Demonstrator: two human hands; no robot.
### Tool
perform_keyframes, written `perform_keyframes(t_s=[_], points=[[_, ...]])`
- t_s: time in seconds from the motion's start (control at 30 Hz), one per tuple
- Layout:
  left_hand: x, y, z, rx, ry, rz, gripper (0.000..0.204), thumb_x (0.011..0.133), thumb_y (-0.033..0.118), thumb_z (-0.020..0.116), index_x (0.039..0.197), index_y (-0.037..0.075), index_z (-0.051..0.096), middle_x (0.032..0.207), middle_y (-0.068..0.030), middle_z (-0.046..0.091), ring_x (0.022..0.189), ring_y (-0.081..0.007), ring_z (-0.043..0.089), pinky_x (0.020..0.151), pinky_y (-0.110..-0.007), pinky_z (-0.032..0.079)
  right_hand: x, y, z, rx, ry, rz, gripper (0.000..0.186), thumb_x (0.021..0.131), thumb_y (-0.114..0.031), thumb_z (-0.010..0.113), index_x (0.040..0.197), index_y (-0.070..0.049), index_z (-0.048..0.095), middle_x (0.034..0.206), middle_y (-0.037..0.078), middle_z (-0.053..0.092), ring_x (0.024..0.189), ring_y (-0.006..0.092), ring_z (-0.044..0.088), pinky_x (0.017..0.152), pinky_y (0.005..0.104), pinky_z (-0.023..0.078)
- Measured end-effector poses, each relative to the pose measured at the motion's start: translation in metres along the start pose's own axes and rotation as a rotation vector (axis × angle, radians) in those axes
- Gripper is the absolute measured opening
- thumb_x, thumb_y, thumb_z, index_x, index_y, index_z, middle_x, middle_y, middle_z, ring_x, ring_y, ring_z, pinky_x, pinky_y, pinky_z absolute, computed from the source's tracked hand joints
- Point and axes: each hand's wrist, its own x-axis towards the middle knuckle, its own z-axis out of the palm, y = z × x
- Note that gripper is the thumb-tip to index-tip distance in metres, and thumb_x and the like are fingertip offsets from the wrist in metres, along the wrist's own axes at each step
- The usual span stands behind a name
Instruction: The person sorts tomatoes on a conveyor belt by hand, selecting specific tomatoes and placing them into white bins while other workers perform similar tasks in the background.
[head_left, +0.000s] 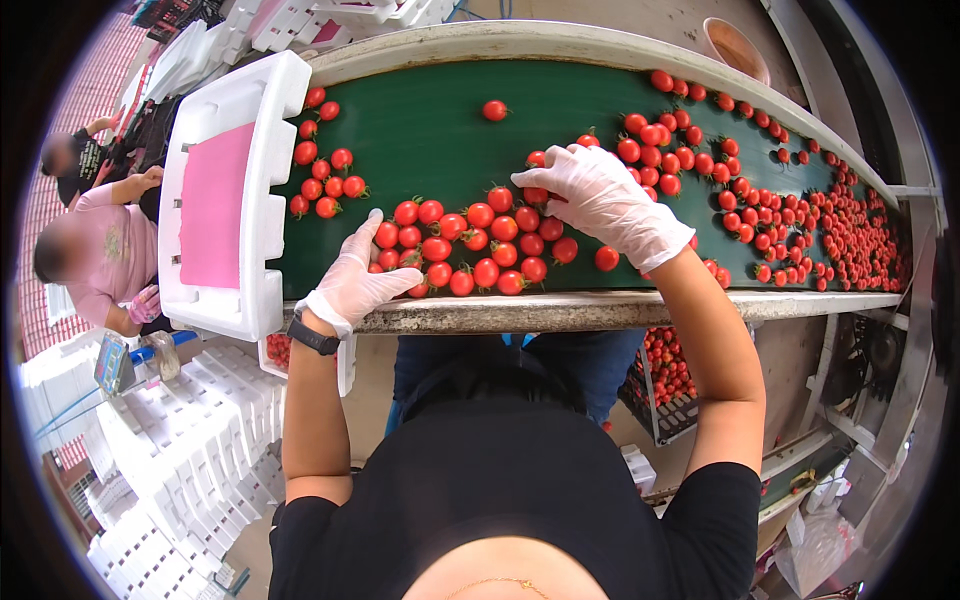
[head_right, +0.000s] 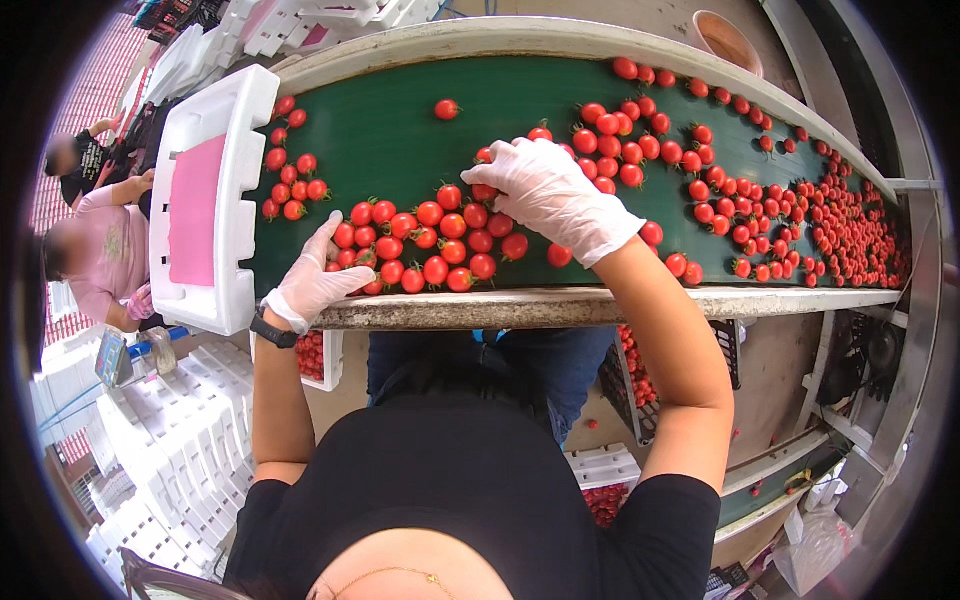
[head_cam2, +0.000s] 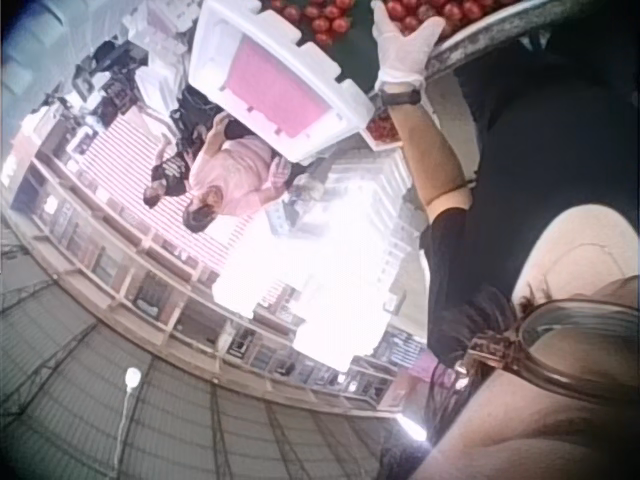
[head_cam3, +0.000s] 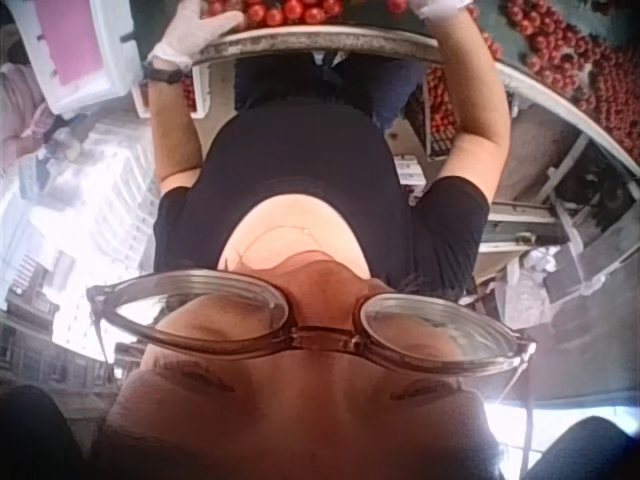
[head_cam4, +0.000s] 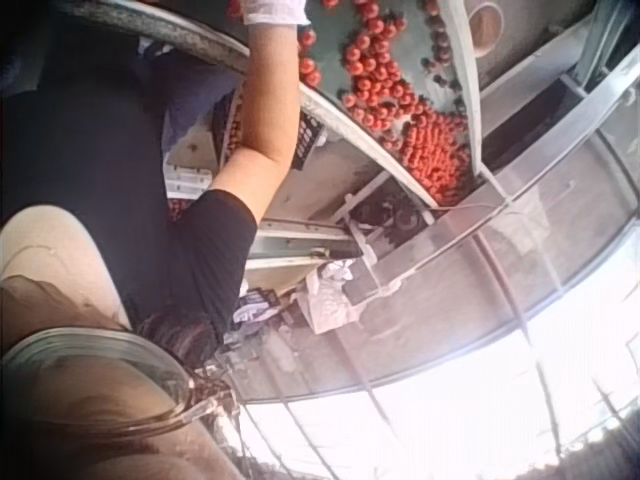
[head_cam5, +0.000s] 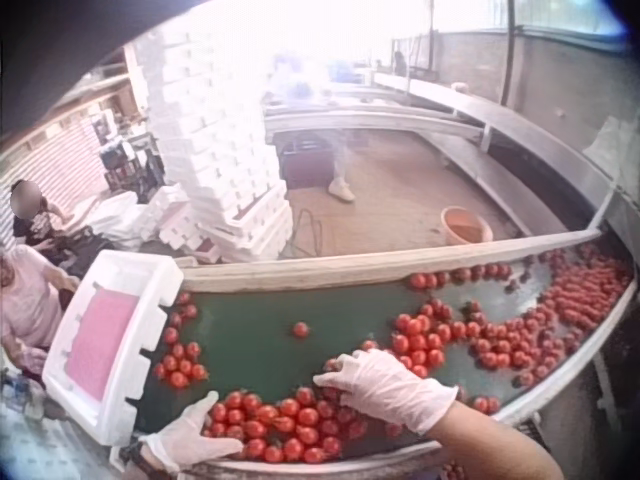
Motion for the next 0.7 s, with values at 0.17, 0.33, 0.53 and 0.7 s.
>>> perform_keyframes(t_s=[0.17,0.33,0.53,0.7], points=[[0.003,-0.004,0.001,0.039,0.021,0.016,0.1,0.068,0.022,0.08,0.143,-0.002,0.017,0.121,-0.0147,0.04,0.104,-0.0193,0.048,0.093,-0.03,0.042,-0.026,-0.011,-0.019,0.748,0.143,0.177,0.034,0.079,-0.017,0.067,0.112,-0.018,0.061,0.101,0.004,0.056,0.084,0.0178,0.054,0.074,0.0293,0.046],[-0.002,0.001,0.002,0.021,0.028,-0.011,0.098,0.07,0.019,0.078,0.143,-0.001,0.016,0.11,-0.0107,0.047,0.096,-0.0162,0.049,0.088,-0.029,0.044,-0.125,-0.04,-0.079,1.467,0.244,0.467,0.034,0.082,-0.02,0.061,0.112,-0.004,0.058,0.099,0.005,0.055,0.094,0.0142,0.052,0.083,0.0263,0.04],[-0.004,0.003,0.003,0.0,0.055,-0.009,0.096,0.071,0.013,0.076,0.144,-0.001,0.016,0.112,-0.0111,0.05,0.098,-0.0153,0.051,0.088,-0.028,0.044,-0.352,0.018,-0.009,1.502,0.654,0.908,0.047,0.08,-0.036,0.06,0.107,0.002,0.057,0.088,0.01,0.059,0.082,0.0188,0.054,0.074,0.0285,0.041],[0.003,0.001,0.001,0.036,0.027,-0.036,0.098,0.071,0.011,0.076,0.144,0.001,0.012,0.112,-0.011,0.052,0.098,-0.0157,0.052,0.088,-0.028,0.044,-0.342,0.0,-0.033,1.283,0.959,1.039,0.048,0.092,-0.03,0.054,0.131,-0.003,0.047,0.124,0.009,0.052,0.117,0.0182,0.047,0.103,0.0324,0.031]])
